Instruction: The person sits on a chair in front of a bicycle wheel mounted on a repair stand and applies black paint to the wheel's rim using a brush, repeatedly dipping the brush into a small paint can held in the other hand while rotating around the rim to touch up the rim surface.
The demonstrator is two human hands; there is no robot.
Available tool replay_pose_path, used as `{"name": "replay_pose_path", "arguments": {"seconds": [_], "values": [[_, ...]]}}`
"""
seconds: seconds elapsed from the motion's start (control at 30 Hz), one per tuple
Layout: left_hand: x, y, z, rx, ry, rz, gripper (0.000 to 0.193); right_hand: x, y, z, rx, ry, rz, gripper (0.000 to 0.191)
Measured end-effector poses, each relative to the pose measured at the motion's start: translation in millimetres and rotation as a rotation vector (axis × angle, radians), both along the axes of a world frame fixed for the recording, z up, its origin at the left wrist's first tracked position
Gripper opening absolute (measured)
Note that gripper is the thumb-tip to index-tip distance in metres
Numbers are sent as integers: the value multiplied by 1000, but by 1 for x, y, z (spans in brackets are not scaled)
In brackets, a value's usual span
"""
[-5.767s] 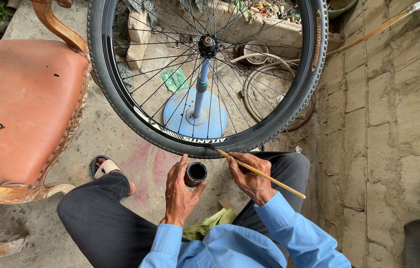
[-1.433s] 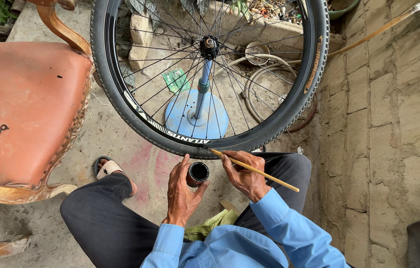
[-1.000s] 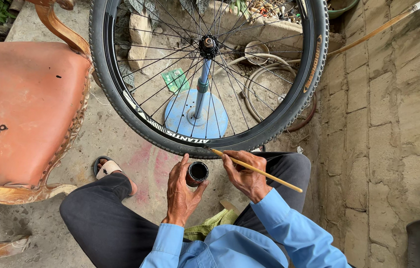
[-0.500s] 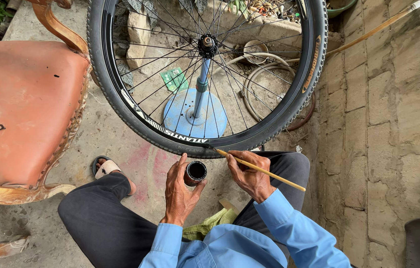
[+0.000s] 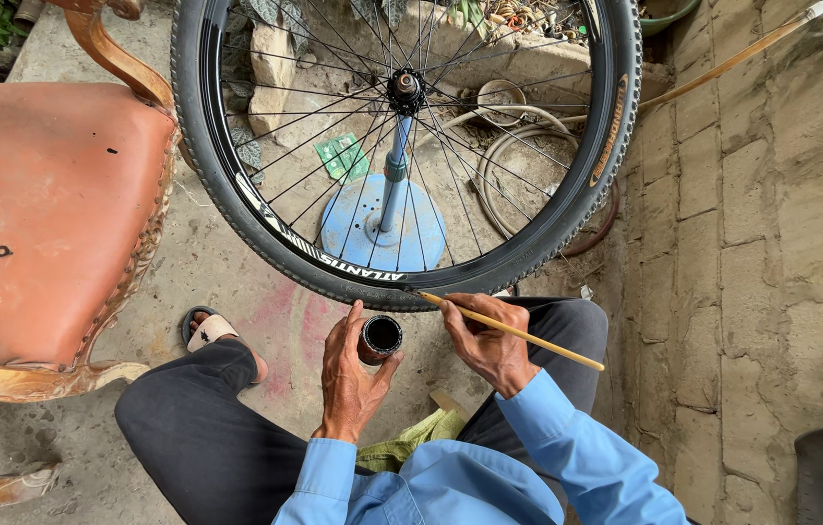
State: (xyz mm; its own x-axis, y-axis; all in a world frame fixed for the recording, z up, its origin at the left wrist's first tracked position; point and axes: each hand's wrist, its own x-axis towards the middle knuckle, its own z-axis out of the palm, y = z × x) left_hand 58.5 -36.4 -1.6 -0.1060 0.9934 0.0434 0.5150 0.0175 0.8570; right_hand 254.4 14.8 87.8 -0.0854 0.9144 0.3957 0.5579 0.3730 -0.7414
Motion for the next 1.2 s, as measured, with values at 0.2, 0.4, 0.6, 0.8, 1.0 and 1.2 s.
{"name": "replay_pose_path", "arguments": {"seconds": [0.2,0.4,0.6,0.8,1.0,1.2], "values": [[-1,0,0,6,-12,-3,96,-5,4,-6,-17,-12,6,15],[1,1,-1,-10,0,-1,96,4,3,-5,-62,37,11,15],[1,0,-1,-40,-16,0,99,7,2,0,-54,23,-19,15],[0,1,0,24,14,-9,94,1,4,-2,-23,25,17,16],[0,1,1,-3,8,-2,95,-1,6,-2,-80,79,15,15],[-1,1,0,15,2,-2,96,5,5,2,-112,65,-7,15]]}}
